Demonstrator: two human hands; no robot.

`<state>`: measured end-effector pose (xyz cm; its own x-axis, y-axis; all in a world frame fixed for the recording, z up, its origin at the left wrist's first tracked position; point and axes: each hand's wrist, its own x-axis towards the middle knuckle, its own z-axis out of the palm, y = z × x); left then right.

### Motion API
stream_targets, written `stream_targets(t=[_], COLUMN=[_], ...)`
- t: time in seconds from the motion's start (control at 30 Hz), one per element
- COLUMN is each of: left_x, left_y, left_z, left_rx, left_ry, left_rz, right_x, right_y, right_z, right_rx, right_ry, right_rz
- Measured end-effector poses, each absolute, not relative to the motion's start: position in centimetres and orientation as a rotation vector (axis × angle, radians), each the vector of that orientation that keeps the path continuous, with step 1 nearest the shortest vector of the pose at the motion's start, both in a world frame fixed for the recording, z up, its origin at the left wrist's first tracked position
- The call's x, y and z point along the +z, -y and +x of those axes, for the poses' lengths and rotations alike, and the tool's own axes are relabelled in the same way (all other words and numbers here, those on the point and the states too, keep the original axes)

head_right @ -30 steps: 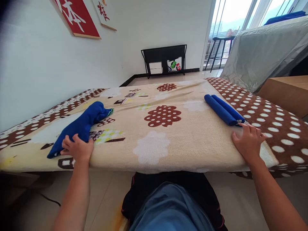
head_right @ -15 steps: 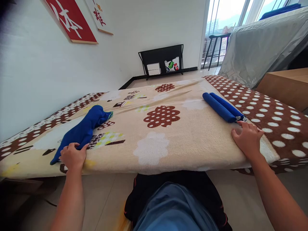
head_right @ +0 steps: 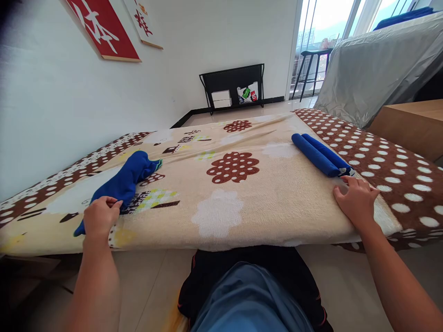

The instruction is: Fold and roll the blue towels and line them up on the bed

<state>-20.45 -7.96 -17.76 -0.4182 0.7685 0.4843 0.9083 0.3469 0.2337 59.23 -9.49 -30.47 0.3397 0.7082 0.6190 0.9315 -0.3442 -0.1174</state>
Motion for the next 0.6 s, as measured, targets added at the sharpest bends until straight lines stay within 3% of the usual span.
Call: stream_targets(t=[0.2, 0.33, 0.53, 0.6], left_x=[-16.2, -16.8, -16.6, -16.1], left_y=[7.2, 6.9, 8.5, 9.5], left_z=[-15.7, -9.3, 1.8, 4.3], left_rx=[-0.937, -0.989, -1.192, -1.172], left_ry=[2.057, 1.923, 1.809, 1.757], left_rz=[-1.672, -2.034, -2.588, -2.736], right_x=[-30.0, -27.6, -22.4, -20.8], right_y=[10.0, 10.6, 10.8, 10.9], right_z=[58.9, 55.5, 41.1, 35.4], right_rx=[-0.704, -0.720, -0.263, 0.081], right_ry=[1.422, 1.442, 2.037, 2.299], right_rz=[-2.127, -1.838, -1.248, -0.996])
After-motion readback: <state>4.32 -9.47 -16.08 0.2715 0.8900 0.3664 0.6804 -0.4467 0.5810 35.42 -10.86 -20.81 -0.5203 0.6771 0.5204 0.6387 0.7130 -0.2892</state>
